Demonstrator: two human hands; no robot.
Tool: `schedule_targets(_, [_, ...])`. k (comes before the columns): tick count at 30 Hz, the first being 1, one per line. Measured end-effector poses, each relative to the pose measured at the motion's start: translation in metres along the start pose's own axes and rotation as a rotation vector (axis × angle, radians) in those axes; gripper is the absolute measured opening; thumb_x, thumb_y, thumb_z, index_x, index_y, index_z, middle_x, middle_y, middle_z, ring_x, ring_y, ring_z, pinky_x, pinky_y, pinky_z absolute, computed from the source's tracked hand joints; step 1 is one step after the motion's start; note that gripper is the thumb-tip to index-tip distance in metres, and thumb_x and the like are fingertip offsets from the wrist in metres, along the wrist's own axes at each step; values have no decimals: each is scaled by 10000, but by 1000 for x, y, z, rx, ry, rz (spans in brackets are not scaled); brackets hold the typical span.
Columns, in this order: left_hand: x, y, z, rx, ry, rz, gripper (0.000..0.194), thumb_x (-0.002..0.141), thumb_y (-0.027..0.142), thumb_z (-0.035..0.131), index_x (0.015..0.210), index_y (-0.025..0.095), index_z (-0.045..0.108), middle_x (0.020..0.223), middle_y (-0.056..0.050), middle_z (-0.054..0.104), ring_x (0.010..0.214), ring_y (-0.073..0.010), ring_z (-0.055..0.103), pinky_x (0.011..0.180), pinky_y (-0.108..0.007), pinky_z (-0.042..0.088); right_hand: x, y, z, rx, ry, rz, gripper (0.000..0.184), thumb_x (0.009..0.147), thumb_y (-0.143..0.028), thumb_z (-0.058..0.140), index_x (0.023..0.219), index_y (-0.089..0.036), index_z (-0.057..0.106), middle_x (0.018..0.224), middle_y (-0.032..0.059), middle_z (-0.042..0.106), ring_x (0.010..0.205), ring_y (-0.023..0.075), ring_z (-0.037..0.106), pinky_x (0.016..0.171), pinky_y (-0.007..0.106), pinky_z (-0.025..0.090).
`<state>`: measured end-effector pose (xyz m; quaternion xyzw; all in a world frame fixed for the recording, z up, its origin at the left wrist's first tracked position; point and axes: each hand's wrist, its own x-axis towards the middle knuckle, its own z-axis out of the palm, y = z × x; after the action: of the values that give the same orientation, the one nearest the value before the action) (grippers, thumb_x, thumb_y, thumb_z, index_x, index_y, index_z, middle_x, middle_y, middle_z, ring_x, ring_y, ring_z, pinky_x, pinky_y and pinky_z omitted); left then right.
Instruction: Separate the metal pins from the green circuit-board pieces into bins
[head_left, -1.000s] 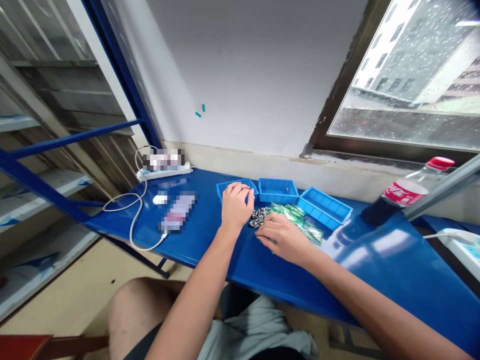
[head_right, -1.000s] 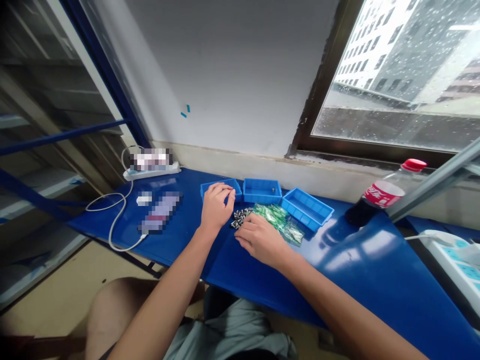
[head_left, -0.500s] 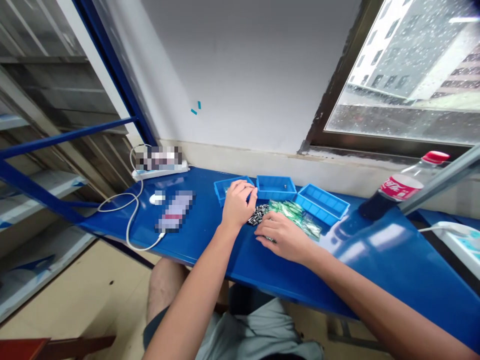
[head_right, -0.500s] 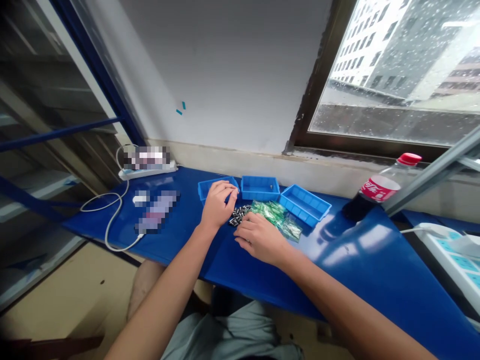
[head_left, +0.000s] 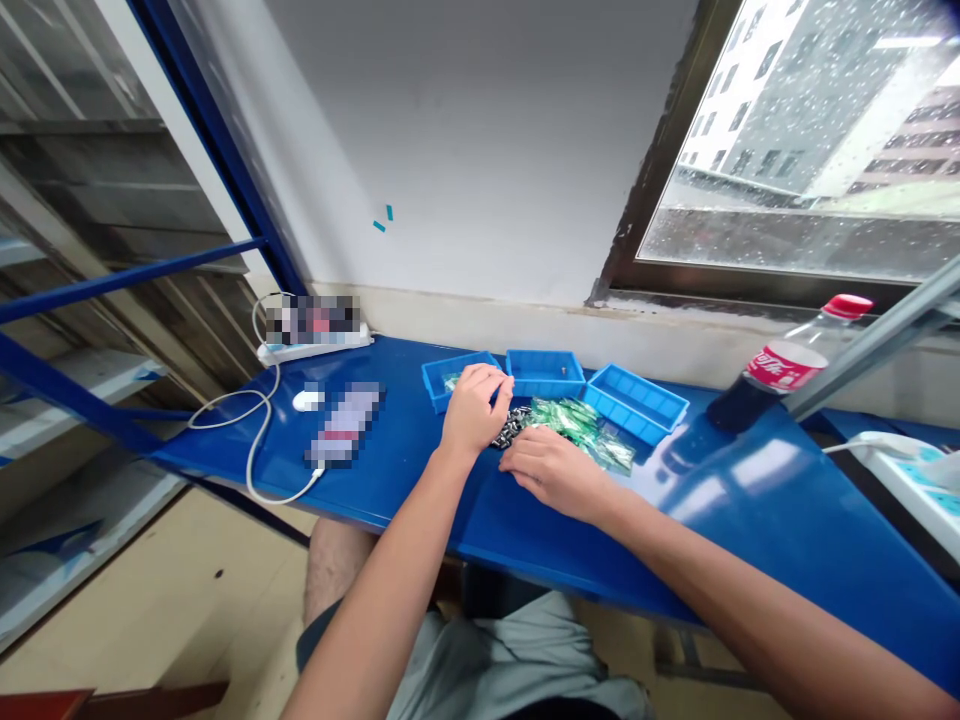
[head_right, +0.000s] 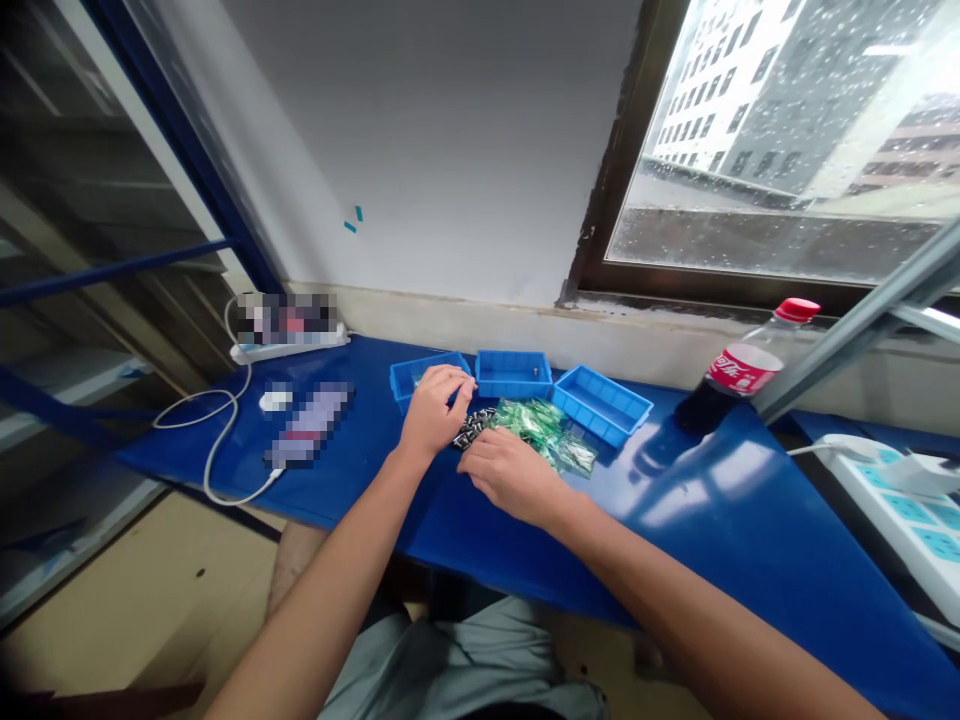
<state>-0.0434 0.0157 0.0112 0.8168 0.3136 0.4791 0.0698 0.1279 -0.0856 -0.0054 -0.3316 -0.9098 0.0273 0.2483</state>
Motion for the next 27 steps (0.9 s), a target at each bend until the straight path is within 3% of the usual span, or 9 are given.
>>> schedule_targets(8, [1,4,-3,-21,-1,-17,290,1081,290,501,958,201,749,1035,-86,770,1122,-265,647,1061,-462,532,2,-4,3,28,6,7,197,1017,-91,557,1066,-227,691,1063,75,750,1039,258,642,944,438,483])
schedule_targets(16, [4,13,-4,-48,-82,-9,300,1089,287,481,988,183,744,1032,-95,769,1051,-254,669,1012,-429,526,2,-4,5,25,56,-31,230,1011,-67,544,1136,-216,666,1078,90,737,1031,269,637,919,458,522])
schedule_targets(22, [4,22,-4,-219,-103,-93,296,1087,298,488,1051,188,761,1062,-76,791,1022,-225,726,943,-347,549,3,0,-6,56,265,-20,287,1008,-57,538,1176,-251,665,1070,83,739,1017,266,648,905,459,554])
schedule_targets(27, [1,34,3,-331,-204,-225,310,1076,345,519,1091,192,788,973,-38,822,864,-201,766,818,-289,567,-1,9,-25,24,504,94,298,985,-49,555,1174,-250,668,1083,98,714,1041,266,662,901,453,574])
